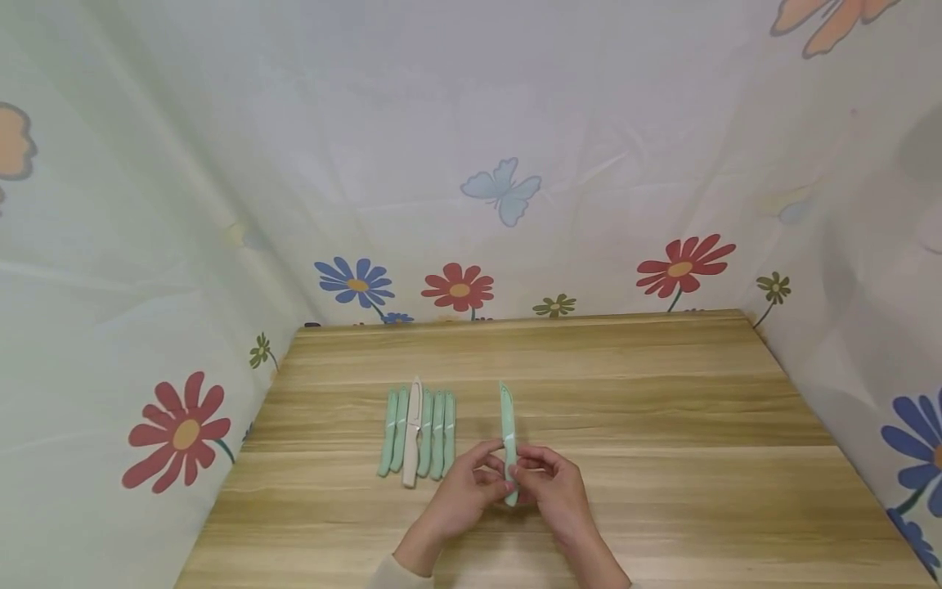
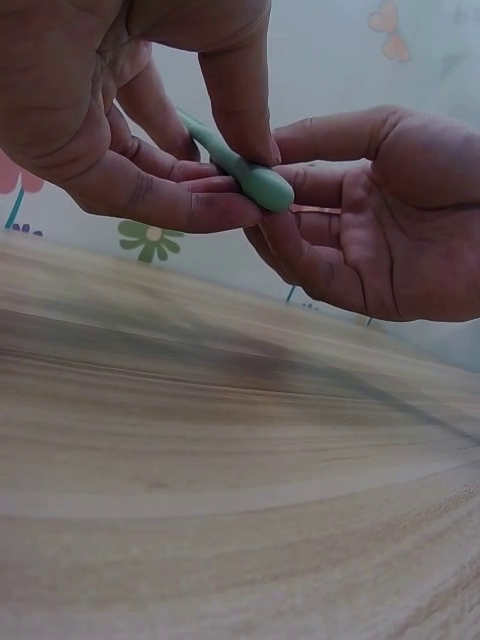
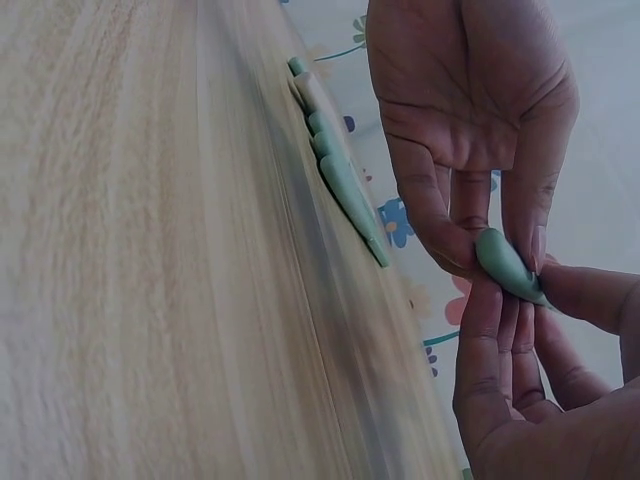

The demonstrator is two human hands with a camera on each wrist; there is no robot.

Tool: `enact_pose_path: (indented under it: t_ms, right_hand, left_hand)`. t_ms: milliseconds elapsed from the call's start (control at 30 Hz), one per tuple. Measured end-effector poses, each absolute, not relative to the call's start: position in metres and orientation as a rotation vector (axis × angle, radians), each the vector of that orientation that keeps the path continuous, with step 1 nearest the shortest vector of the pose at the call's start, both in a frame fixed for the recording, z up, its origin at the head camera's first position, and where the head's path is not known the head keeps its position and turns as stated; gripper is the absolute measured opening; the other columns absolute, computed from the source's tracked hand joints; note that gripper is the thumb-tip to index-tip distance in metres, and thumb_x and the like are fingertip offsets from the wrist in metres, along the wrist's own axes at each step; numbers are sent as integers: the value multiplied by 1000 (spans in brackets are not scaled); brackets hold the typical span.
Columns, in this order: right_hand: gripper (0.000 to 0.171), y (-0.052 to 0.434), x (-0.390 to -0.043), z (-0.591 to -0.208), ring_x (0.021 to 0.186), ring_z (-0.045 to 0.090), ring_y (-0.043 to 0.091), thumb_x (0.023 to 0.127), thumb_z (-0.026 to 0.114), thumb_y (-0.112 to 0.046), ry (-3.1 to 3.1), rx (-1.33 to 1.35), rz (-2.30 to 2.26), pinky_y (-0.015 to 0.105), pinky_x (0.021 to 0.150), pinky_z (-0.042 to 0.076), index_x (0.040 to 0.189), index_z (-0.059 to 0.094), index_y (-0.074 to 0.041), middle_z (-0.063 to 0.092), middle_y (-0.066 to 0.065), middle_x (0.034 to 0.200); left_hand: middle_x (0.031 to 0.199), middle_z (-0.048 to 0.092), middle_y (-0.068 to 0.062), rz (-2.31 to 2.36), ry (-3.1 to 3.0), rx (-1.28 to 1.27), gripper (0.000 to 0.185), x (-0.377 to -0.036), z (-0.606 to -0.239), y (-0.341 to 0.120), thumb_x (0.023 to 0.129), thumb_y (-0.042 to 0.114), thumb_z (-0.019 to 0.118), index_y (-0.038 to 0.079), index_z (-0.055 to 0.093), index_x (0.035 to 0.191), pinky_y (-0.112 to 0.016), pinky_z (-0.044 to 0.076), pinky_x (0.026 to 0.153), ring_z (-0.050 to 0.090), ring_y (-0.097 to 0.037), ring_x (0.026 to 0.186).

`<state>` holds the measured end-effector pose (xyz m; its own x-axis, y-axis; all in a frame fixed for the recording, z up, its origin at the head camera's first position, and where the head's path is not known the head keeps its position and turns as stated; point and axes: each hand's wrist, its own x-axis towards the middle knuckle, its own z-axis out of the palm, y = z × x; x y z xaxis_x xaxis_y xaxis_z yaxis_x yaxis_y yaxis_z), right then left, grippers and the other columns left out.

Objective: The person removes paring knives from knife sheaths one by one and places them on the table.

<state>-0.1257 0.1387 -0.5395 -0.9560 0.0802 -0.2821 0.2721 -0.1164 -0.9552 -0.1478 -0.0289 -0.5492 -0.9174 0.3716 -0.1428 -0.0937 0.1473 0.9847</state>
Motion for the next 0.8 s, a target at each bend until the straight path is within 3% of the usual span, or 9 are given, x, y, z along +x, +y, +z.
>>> enact_pose_path:
  t_ms: [467, 800]
  right_hand:
    - [42, 140, -126, -541, 88, 66, 16, 92, 75, -5, 1986, 373, -2214, 31, 70, 63, 131, 63, 5, 62, 9, 109]
    - [42, 141, -124, -538, 89, 67, 18, 92, 74, -5, 1998, 363, -2191, 32, 71, 63, 131, 63, 4, 64, 9, 107]
  left_hand:
    - [114, 61, -4, 1814, 2053, 245, 59, -151, -548, -28, 89, 2, 77, 22, 61, 141, -31, 62, 74, 70, -13, 90]
    - [124, 62, -3, 1774, 1964, 341, 59, -162, -550, -36, 94, 13, 72, 15, 53, 150, -28, 61, 82, 72, -14, 99]
